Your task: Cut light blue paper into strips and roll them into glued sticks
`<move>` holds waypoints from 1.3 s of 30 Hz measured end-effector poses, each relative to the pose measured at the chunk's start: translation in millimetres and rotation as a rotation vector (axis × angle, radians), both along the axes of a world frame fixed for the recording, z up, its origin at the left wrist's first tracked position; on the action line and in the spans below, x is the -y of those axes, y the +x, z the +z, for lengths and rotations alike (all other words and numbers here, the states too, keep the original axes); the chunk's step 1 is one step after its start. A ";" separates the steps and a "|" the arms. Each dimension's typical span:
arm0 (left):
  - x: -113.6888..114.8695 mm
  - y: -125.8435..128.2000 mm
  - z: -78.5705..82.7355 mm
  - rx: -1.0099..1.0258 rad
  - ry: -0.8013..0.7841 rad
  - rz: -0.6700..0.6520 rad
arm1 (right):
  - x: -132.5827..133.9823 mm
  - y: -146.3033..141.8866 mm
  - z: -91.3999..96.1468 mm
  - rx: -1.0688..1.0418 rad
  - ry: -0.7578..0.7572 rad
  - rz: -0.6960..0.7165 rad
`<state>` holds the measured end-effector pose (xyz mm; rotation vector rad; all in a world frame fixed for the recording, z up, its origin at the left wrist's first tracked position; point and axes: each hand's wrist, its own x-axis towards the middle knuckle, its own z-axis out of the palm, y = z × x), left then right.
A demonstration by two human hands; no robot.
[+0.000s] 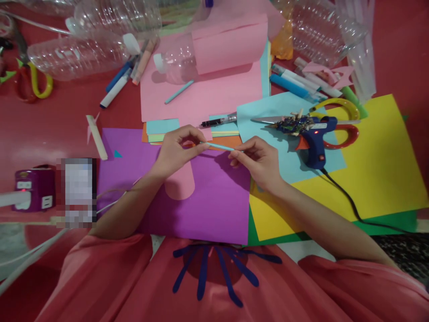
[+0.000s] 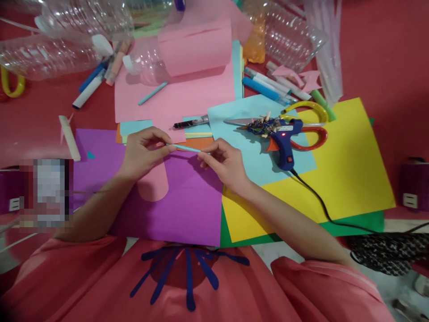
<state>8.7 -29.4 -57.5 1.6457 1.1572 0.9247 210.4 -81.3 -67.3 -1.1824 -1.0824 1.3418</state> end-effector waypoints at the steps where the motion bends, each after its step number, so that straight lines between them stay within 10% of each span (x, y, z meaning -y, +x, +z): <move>1: -1.9 -1.3 0.7 -0.005 -0.008 -0.007 | 0.0 0.0 0.3 0.011 -0.010 -0.002; 11: -21.7 -28.4 -1.7 -0.208 0.240 0.156 | 0.4 4.5 -8.4 0.311 0.088 0.129; 20: -19.1 -34.6 -12.9 -0.638 0.256 -0.162 | -2.3 9.5 -14.5 0.595 0.482 0.165; 31: -15.8 -30.6 -13.4 -0.412 0.434 0.312 | 0.5 8.4 -6.3 0.532 0.463 0.196; 39: 22.1 -6.4 -7.2 -0.518 0.481 -0.264 | 0.6 6.6 -5.0 0.366 0.397 0.321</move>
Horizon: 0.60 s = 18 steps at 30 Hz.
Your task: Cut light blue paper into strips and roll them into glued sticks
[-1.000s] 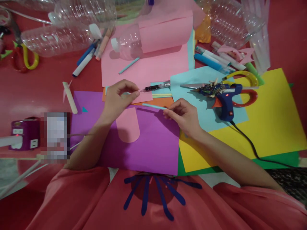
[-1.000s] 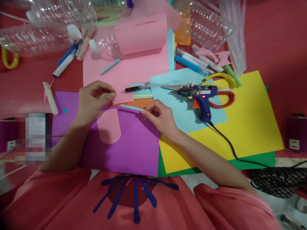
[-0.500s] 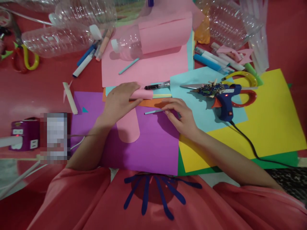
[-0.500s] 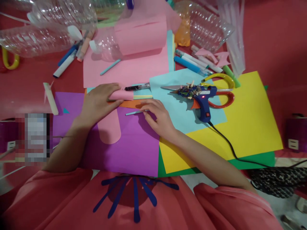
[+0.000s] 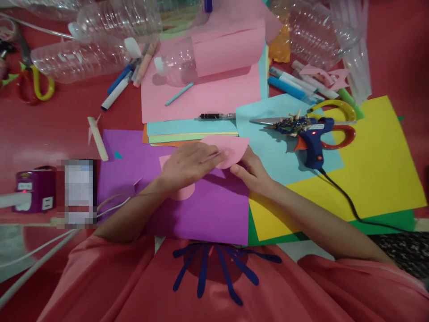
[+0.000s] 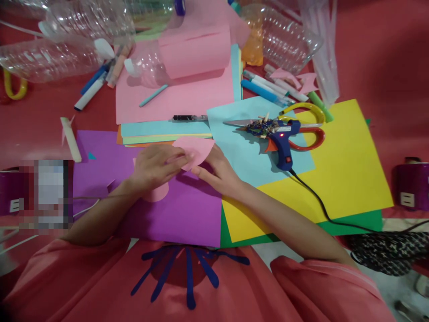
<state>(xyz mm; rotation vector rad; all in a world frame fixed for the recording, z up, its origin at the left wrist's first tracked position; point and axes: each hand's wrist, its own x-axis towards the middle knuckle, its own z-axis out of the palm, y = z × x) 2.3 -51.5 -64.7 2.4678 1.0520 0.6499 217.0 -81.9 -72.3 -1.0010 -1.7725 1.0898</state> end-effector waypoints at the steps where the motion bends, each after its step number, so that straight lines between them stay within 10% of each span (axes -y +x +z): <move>1: 2.6 2.8 -0.1 -0.025 0.003 -0.075 | 0.0 0.0 0.0 -0.034 -0.038 -0.017; 8: -2.4 8.1 -7.1 0.161 0.151 -0.078 | 1.8 1.1 -10.5 -0.180 -0.304 -0.292; 12: -7.6 9.5 -3.8 0.391 -0.239 0.260 | 3.9 2.6 -12.7 -0.209 -0.334 -0.350; 18: -4.7 13.4 6.6 0.509 -0.583 0.311 | 0.6 -0.9 -0.4 -0.182 -0.281 -0.345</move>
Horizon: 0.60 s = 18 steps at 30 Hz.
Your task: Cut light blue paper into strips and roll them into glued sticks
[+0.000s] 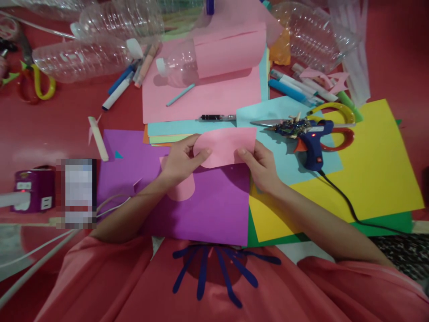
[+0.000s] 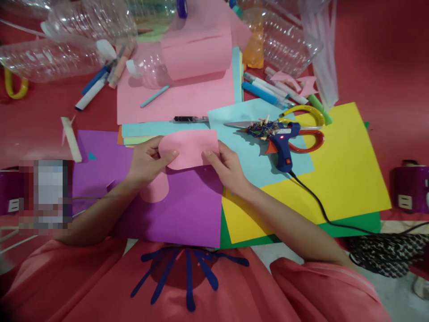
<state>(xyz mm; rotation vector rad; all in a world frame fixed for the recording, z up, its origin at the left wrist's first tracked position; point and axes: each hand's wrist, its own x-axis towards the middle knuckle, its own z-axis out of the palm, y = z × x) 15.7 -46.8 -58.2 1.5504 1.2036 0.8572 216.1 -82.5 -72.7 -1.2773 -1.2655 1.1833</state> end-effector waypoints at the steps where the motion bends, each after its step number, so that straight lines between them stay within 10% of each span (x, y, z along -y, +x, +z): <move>1: 0.3 0.0 2.1 -0.005 -0.009 0.015 | -1.0 -0.1 1.0 -0.020 0.004 -0.011; 8: 2.1 1.5 14.9 -0.049 -0.114 -0.266 | -3.4 4.7 4.4 0.031 0.026 0.093; 18: 2.0 2.2 -3.1 0.117 -0.172 -0.119 | -3.5 -0.2 4.3 -0.089 -0.059 0.084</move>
